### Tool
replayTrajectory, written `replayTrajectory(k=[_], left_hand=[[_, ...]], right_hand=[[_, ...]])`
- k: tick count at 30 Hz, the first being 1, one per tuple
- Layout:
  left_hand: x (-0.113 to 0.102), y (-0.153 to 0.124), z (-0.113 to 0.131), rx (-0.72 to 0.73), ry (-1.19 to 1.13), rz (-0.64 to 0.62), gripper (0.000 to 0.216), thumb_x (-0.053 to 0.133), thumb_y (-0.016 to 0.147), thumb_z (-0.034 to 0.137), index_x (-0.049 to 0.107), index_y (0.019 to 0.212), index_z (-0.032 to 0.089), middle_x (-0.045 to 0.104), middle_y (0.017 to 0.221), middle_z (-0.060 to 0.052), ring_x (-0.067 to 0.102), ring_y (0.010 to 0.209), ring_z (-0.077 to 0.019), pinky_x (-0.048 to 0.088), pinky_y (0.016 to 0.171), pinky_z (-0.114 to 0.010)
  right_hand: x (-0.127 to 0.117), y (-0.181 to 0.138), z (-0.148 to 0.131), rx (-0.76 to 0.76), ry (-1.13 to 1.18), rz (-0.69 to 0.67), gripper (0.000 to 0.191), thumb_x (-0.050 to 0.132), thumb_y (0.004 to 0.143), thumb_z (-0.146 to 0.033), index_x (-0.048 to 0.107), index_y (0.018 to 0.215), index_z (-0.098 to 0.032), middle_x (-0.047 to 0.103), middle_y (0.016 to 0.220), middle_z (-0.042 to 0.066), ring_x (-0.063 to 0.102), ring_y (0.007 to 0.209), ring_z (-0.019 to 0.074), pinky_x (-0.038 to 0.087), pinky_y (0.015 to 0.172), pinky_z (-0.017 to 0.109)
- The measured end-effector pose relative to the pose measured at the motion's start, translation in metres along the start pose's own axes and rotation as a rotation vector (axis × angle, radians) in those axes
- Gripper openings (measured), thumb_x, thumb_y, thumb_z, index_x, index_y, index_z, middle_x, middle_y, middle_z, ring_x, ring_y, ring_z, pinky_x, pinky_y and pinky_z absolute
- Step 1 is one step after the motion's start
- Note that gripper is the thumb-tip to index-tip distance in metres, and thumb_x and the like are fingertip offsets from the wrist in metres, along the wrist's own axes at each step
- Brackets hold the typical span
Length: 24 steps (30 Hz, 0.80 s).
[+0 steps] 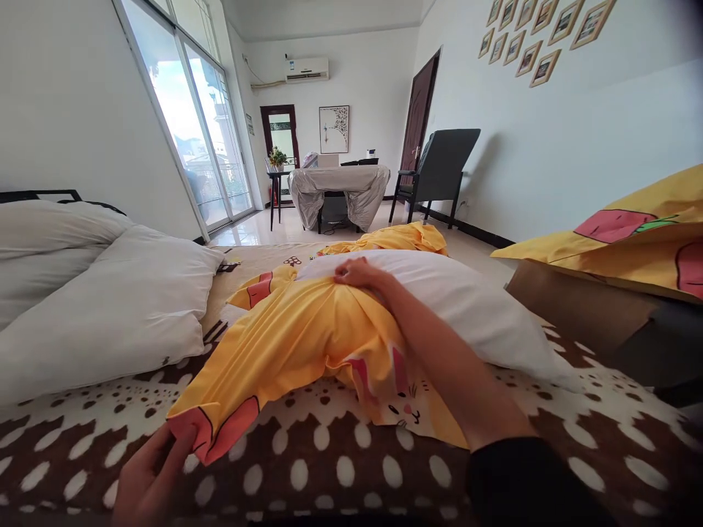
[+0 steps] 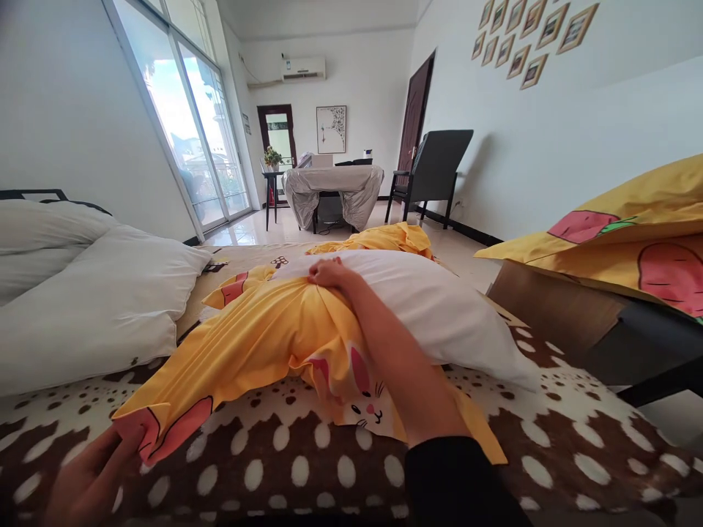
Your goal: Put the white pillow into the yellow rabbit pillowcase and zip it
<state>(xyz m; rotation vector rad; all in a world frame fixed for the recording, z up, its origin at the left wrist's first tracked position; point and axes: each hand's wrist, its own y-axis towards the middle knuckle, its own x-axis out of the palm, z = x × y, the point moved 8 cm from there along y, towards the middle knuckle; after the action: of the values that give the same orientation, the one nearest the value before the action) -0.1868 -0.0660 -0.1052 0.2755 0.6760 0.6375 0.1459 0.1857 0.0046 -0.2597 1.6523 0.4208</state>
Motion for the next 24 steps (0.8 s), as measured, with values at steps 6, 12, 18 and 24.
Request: replayTrajectory(k=[6, 12, 18, 24], left_hand=[[0.008, -0.002, -0.006, -0.033, -0.088, 0.022, 0.042, 0.054, 0.081, 0.058, 0.071, 0.087, 0.02, 0.071, 0.075, -0.001, 0.067, 0.069, -0.0212, 0.053, 0.054, -0.025], [0.04, -0.028, 0.098, 0.78, -0.034, -0.273, 0.019, 0.052, 0.09, 0.028, 0.066, 0.079, 0.022, 0.066, 0.07, -0.001, 0.062, 0.066, -0.0148, 0.05, 0.062, -0.022], [0.094, 0.056, 0.108, 0.665, 0.269, -0.192, 0.035, 0.042, 0.091, 0.035, 0.054, 0.063, 0.019, 0.059, 0.064, -0.006, 0.055, 0.065, -0.02, 0.041, 0.071, -0.034], [0.118, 0.141, 0.06, 0.332, 0.296, -0.158, 0.021, 0.045, 0.079, 0.031, 0.06, 0.082, 0.017, 0.064, 0.082, -0.011, 0.06, 0.077, -0.0267, 0.041, 0.081, -0.043]], right_hand=[[0.014, -0.018, 0.008, 0.116, -0.067, 0.245, 0.034, 0.033, 0.099, -0.033, 0.063, 0.105, -0.016, 0.071, 0.099, 0.014, 0.064, 0.092, 0.0233, 0.037, 0.08, 0.03], [-0.074, -0.051, 0.027, 0.214, -0.131, 0.731, 0.042, 0.021, 0.101, -0.034, 0.058, 0.094, -0.015, 0.068, 0.086, 0.012, 0.061, 0.081, 0.0221, 0.033, 0.067, 0.029], [-0.155, -0.14, 0.009, -0.075, -0.319, 1.516, 0.039, 0.031, 0.099, -0.035, 0.049, 0.069, -0.02, 0.051, 0.06, 0.003, 0.047, 0.06, 0.0175, 0.028, 0.061, 0.031], [-0.067, -0.178, -0.046, -0.609, -0.504, 1.102, 0.03, 0.043, 0.095, -0.023, 0.048, 0.066, -0.021, 0.041, 0.054, -0.002, 0.037, 0.055, 0.0153, 0.022, 0.057, 0.032]])
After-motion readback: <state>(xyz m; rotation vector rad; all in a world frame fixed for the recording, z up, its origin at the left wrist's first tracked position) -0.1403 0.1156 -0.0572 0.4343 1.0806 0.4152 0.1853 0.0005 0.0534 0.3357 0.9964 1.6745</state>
